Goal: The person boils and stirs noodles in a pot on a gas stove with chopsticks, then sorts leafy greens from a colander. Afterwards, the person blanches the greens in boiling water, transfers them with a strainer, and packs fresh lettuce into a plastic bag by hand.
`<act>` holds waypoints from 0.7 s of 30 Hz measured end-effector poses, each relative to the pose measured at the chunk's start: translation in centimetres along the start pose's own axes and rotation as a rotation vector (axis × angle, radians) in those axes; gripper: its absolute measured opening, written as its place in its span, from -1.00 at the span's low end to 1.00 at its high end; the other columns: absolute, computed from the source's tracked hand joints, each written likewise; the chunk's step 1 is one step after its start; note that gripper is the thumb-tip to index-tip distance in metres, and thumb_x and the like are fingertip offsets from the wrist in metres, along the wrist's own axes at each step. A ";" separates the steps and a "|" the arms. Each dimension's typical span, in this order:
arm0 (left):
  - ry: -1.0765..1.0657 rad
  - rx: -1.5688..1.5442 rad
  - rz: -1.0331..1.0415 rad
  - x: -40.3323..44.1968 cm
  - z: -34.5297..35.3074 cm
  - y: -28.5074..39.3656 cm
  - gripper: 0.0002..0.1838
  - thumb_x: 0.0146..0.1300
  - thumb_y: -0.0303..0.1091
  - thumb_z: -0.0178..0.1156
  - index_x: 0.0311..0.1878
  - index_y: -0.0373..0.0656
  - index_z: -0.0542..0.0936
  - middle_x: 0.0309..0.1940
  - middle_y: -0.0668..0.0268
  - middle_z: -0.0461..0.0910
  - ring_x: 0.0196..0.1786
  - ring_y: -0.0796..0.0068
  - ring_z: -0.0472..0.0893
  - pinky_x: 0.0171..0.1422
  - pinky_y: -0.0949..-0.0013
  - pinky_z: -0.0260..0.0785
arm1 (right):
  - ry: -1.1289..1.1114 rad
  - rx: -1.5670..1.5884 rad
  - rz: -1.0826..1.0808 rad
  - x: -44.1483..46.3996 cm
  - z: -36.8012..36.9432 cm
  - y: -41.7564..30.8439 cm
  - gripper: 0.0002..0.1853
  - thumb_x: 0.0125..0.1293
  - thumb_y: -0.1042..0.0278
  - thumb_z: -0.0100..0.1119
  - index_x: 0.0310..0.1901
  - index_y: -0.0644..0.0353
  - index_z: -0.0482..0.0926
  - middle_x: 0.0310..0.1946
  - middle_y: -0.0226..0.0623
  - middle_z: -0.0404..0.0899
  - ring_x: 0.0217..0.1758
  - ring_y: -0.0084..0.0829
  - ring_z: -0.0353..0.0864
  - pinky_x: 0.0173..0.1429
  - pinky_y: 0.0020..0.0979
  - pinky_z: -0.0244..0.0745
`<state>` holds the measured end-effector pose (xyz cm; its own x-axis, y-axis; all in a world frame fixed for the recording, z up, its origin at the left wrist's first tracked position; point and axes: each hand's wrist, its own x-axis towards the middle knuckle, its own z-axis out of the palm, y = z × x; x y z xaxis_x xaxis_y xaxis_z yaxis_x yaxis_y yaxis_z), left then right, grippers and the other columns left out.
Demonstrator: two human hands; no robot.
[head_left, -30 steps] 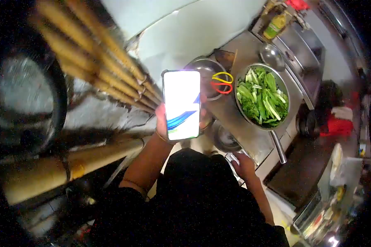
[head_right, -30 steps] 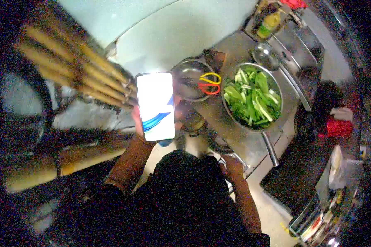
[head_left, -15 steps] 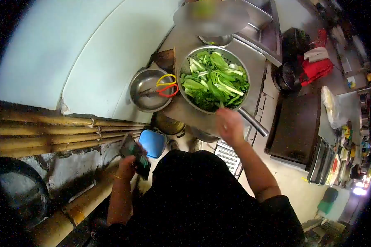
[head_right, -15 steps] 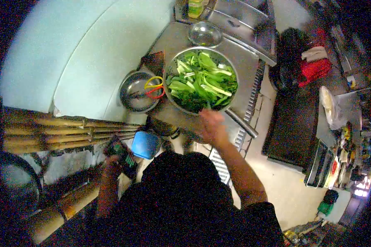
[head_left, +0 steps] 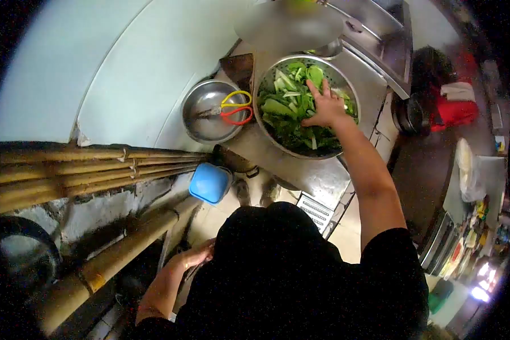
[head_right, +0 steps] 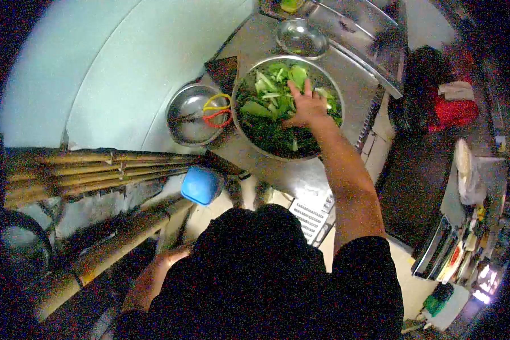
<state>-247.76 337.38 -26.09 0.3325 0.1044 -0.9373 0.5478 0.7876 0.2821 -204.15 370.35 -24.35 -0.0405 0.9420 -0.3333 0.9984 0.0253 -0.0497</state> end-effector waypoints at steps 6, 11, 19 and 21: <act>0.037 -0.020 0.048 2.9 0.3 0.6 -0.64 0.33 0.08 -0.20 -0.03 0.08 0.38 -0.36 0.45 0.33 -0.29 0.55 0.32 -0.30 0.35 0.25 | -0.028 0.123 -0.029 1.3 0.2 1.0 -0.05 -0.20 0.15 0.43 0.32 -0.09 0.17 0.27 0.00 0.22 0.23 0.00 0.35 0.24 -0.18 0.30; 0.181 0.010 0.069 7.8 0.2 -4.1 -0.54 0.32 0.07 -0.20 0.16 0.06 0.33 -0.02 0.17 0.42 -0.01 0.17 0.39 0.12 -0.03 0.21 | 0.301 0.552 -0.151 2.3 2.9 4.6 -0.26 -0.13 0.42 0.33 0.20 0.22 0.31 0.07 -0.02 0.44 0.07 -0.20 0.49 0.17 -0.33 0.35; 0.204 0.021 0.035 8.9 -0.5 -4.9 -0.44 0.32 -0.01 -0.10 0.33 0.05 0.13 -0.05 0.10 0.48 -0.01 0.15 0.49 -0.08 -0.03 0.43 | 0.094 1.320 0.066 -1.2 -3.0 5.6 -0.35 0.03 0.60 0.15 0.24 0.23 0.29 -0.06 -0.32 0.49 -0.05 -0.43 0.46 0.03 -0.43 0.38; 0.174 -0.047 0.019 6.7 -0.3 -2.9 -0.40 0.32 -0.02 -0.07 0.36 0.04 0.08 -0.08 0.12 0.51 -0.03 0.17 0.52 -0.17 -0.01 0.51 | 0.078 1.315 0.032 -1.1 -3.3 5.4 -0.33 0.03 0.59 0.17 0.26 0.21 0.28 -0.07 -0.32 0.51 -0.07 -0.43 0.48 0.00 -0.43 0.40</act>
<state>-247.33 335.97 -33.28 0.2019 0.2195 -0.9545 0.5048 0.8118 0.2935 -198.55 370.52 -21.17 0.0293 0.9539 -0.2986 0.2149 -0.2978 -0.9301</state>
